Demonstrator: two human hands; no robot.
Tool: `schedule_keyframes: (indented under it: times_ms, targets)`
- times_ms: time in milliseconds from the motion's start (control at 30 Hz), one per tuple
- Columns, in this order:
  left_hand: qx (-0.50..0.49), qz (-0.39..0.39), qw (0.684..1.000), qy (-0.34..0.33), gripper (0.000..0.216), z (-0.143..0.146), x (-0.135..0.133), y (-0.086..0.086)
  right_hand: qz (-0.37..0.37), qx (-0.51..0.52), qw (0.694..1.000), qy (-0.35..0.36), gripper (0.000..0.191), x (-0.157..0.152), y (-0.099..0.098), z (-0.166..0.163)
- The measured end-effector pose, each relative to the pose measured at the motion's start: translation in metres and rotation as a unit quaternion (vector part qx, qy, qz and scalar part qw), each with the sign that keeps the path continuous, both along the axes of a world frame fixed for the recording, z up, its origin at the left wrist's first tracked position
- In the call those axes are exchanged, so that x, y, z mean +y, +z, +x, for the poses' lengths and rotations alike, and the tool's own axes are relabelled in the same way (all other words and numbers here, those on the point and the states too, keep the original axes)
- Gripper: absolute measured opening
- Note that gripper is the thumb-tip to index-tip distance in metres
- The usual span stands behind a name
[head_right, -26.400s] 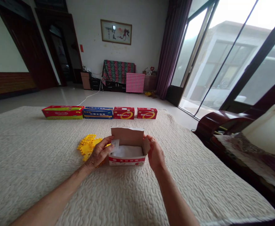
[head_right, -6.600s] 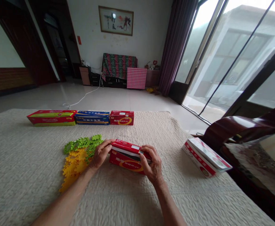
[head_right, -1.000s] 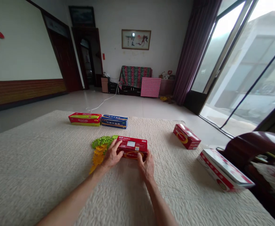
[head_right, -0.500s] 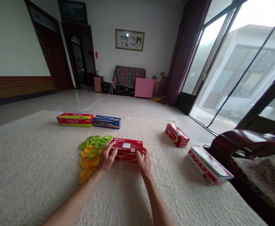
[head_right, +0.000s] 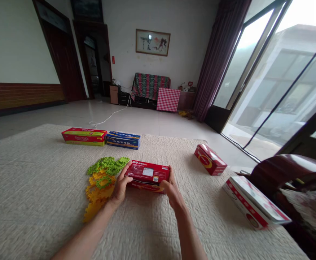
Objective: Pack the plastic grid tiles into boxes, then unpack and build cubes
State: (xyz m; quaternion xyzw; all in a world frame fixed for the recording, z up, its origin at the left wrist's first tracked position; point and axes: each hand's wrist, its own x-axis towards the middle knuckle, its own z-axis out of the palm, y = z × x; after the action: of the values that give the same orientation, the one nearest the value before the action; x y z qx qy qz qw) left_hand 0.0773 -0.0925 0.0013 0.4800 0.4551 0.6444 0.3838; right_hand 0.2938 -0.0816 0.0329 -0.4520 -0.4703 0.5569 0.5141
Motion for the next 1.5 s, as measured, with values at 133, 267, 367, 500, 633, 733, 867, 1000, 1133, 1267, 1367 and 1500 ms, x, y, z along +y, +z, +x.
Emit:
schedule_keyframes:
  times_ms: [133,267,367,500,633,733,867,1000,1133,1267,1367,1500]
  targets:
    - [-0.02,-0.014,1.0,-0.01,0.065,-0.001,0.002,0.005,0.026,-0.013,0.999,-0.016,0.1,-0.002,-0.001,-0.001]
    - [-0.005,-0.019,1.0,-0.005,0.065,-0.001,0.002,0.008,0.056,-0.086,0.995,-0.005,0.095,-0.004,0.005,0.007]
    - [0.001,-0.03,1.0,-0.004,0.063,-0.002,0.002,0.01,0.074,-0.12,0.99,0.011,0.087,-0.005,0.008,0.014]
    - [-0.004,-0.035,0.999,-0.009,0.062,-0.001,0.003,0.008,0.075,-0.106,0.991,0.013,0.082,-0.004,0.007,0.017]
    - [-0.019,-0.021,1.0,-0.009,0.057,0.001,0.004,0.005,0.046,-0.038,0.998,0.02,0.084,-0.006,0.01,0.013]
    - [-0.023,-0.012,1.0,-0.004,0.056,0.002,0.003,0.004,0.037,-0.007,0.999,0.014,0.086,-0.008,0.012,0.01]
    - [-0.014,0.003,1.0,-0.016,0.06,0.002,-0.003,0.008,0.033,0.007,0.999,0.001,0.078,-0.006,0.01,0.009]
    - [0.012,0.018,1.0,-0.005,0.059,0.003,-0.006,0.014,0.045,-0.007,0.998,-0.043,0.066,-0.002,0.008,0.011]
    - [-0.001,0.015,1.0,-0.022,0.06,0.005,-0.006,0.015,0.065,-0.035,0.992,-0.103,0.053,0.001,0.007,0.01]
    - [-0.004,0.027,0.999,-0.032,0.065,0.006,-0.006,0.012,0.043,-0.007,0.987,-0.157,0.046,0.007,0.005,0.01]
    - [0.024,0.031,0.998,-0.039,0.062,0.005,-0.006,0.011,-0.001,0.016,0.985,-0.171,0.046,0.008,0.005,0.011]
    - [0.078,0.056,0.995,-0.036,0.051,0.005,-0.006,0.012,-0.05,0.033,0.98,-0.191,0.044,0.006,0.011,0.015]
